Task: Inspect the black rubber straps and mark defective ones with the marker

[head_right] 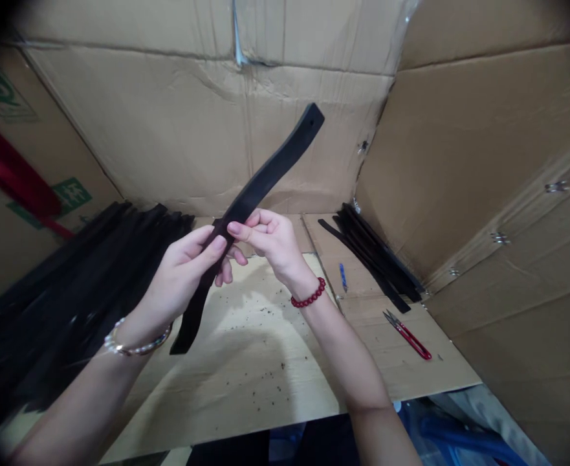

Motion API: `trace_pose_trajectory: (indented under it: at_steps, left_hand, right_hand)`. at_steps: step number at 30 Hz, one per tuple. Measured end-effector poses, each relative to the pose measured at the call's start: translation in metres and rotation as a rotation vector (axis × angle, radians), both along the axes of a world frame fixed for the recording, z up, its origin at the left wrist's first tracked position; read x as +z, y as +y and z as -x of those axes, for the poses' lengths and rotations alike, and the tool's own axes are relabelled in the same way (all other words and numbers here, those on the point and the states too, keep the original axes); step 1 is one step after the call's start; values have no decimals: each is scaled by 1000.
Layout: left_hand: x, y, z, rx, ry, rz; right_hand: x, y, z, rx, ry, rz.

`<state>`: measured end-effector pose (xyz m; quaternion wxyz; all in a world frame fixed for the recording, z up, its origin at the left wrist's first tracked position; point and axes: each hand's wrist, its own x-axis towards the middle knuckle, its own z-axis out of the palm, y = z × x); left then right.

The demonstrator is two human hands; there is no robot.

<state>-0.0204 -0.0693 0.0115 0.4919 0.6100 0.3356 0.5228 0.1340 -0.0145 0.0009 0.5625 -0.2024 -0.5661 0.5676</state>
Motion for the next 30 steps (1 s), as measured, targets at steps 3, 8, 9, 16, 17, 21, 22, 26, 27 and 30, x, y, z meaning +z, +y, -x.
trace_pose_trajectory:
  at_steps: [3, 8, 9, 16, 17, 21, 22, 26, 27, 30]
  left_hand:
    - [3, 1, 6, -224, -86, 178]
    - [-3, 7, 6, -367, -123, 284]
    - [-5, 7, 4, -294, -88, 242]
    - [-5, 1, -7, 122, 93, -71]
    - [-4, -1, -7, 77, 63, -49]
    - [-2, -5, -7, -102, -47, 64]
    - [-2, -6, -6, -150, -73, 96]
    - [-4, -4, -1, -338, -142, 198]
    - [-4, -3, 1, -376, -144, 216]
    - [-3, -1, 5, -421, -103, 253]
  right_hand:
    - [0, -1, -4, 144, -49, 1]
    - [0, 1, -7, 293, -71, 14]
    - [0, 2, -7, 256, -73, 21]
    - [0, 3, -6, 148, -11, 9]
    - [1, 1, -5, 161, -5, -2]
    - [4, -4, -6, 213, -25, -3]
    - [4, -4, -8, 210, -41, 0]
    - [7, -2, -19, 228, -141, 12]
    - [7, -1, -21, 247, -159, 13]
    - [8, -1, -21, 242, -159, -6]
